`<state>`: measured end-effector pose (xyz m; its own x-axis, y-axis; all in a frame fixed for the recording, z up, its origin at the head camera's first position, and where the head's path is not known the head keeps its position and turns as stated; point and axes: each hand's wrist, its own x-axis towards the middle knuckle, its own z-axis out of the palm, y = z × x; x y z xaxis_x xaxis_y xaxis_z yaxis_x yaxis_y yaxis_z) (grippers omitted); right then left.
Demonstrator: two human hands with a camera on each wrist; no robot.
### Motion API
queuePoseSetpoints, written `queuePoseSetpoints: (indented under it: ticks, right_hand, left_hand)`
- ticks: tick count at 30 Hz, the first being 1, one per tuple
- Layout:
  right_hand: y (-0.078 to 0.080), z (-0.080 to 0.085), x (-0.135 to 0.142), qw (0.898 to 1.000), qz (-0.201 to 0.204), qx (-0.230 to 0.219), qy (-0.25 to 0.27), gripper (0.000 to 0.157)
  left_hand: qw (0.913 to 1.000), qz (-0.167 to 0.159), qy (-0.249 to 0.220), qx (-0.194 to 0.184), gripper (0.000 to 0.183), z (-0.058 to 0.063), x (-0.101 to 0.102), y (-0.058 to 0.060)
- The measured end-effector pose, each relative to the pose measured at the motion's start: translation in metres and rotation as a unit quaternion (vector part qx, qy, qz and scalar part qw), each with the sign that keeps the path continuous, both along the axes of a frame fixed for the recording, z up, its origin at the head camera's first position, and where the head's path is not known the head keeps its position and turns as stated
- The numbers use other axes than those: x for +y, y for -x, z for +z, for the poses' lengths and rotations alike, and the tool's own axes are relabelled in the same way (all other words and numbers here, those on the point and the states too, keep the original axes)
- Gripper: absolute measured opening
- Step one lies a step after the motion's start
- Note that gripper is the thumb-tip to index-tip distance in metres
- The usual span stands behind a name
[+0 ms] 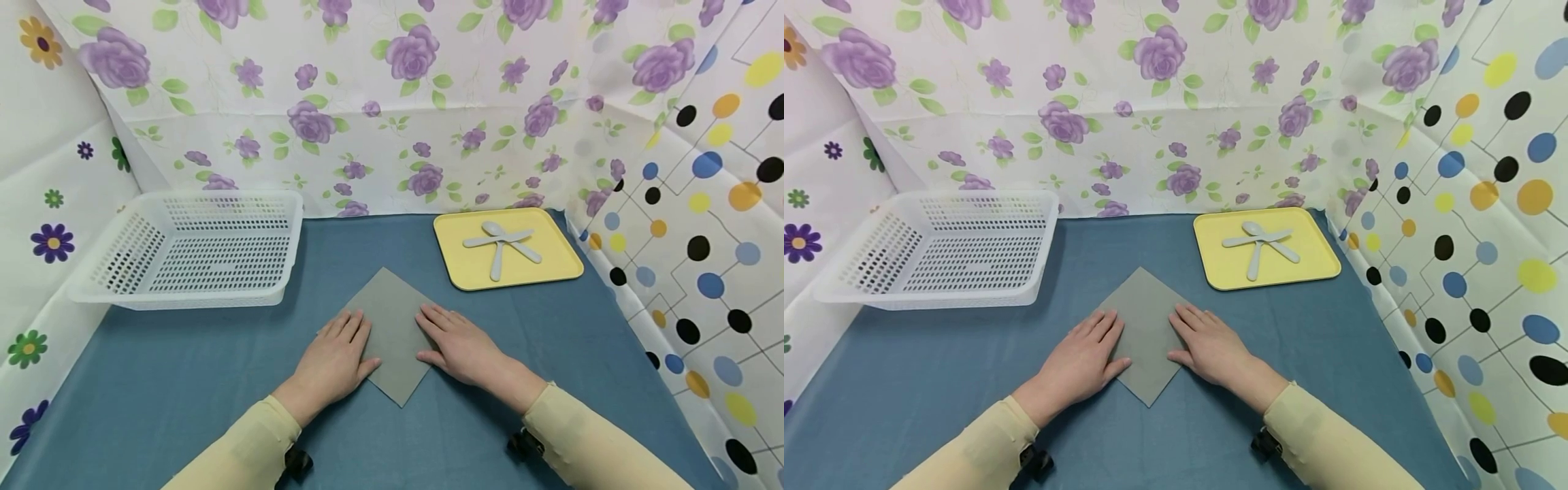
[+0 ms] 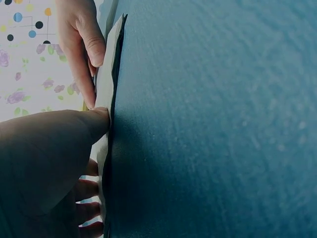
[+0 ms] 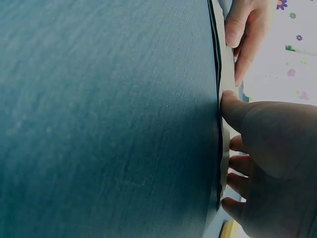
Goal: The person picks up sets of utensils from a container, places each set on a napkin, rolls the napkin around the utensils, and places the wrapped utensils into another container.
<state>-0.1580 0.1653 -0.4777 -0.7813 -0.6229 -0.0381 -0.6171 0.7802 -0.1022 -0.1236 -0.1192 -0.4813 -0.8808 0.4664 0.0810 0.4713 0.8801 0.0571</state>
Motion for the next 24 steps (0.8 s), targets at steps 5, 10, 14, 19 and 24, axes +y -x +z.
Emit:
queuePoseSetpoints:
  ticks: [5,10,14,19,24]
  right_hand:
    - [0.004,-0.002,0.002,1.0,0.007,0.015,0.005,0.077]
    - [0.01,-0.001,0.006,0.999,0.009,0.046,0.02,0.078]
    - [0.015,0.004,0.01,0.997,0.004,0.066,0.032,0.078]
    - [0.023,0.008,0.016,0.995,-0.011,0.09,0.036,0.078]
    - [0.03,0.012,0.023,0.994,-0.025,0.094,0.042,0.077]
  left_hand:
    - [1.0,0.001,-0.002,-0.003,0.074,0.001,0.0,0.0]
    - [1.0,0.004,-0.001,-0.006,0.074,0.001,-0.001,0.001]
    - [1.0,0.002,-0.001,-0.008,0.074,0.001,-0.001,0.001]
    - [1.0,-0.002,-0.004,-0.005,0.072,0.001,-0.001,0.0]
    - [0.9999,-0.006,-0.01,-0.007,0.072,0.001,-0.001,0.0]
